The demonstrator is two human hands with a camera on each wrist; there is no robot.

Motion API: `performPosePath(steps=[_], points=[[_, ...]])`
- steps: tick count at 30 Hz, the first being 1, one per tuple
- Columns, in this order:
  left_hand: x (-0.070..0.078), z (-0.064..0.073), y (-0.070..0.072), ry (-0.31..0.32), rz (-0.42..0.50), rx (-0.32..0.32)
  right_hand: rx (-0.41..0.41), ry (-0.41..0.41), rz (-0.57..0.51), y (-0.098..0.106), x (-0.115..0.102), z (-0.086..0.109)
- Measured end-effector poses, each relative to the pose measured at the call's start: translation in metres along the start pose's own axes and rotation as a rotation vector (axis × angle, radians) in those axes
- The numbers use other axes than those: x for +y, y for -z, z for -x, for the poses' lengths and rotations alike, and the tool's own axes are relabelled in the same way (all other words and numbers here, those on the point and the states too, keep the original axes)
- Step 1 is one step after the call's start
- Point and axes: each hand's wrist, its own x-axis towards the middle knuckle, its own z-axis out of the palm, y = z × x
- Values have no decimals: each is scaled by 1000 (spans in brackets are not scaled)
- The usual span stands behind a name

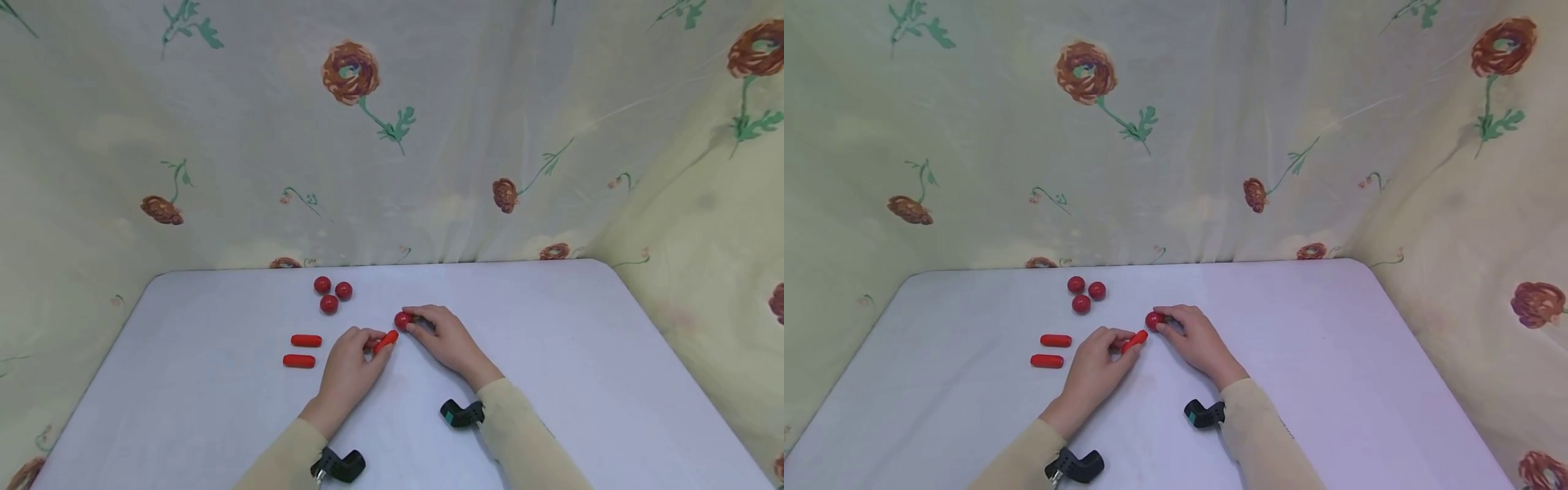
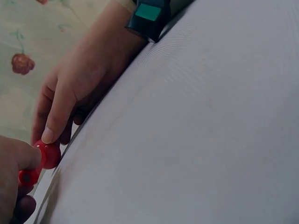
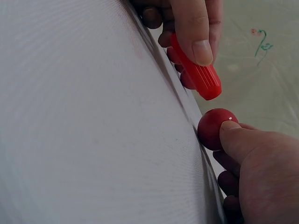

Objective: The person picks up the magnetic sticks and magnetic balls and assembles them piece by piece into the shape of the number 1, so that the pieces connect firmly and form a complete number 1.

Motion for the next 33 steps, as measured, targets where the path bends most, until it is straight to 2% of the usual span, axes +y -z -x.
performPosePath(steps=[18,33], points=[[4,-13,-9,20,-72,-2,15,12,6,1,-1,1],[2,-11,-10,5,-105,2,38,-11,17,-1,0,1]])
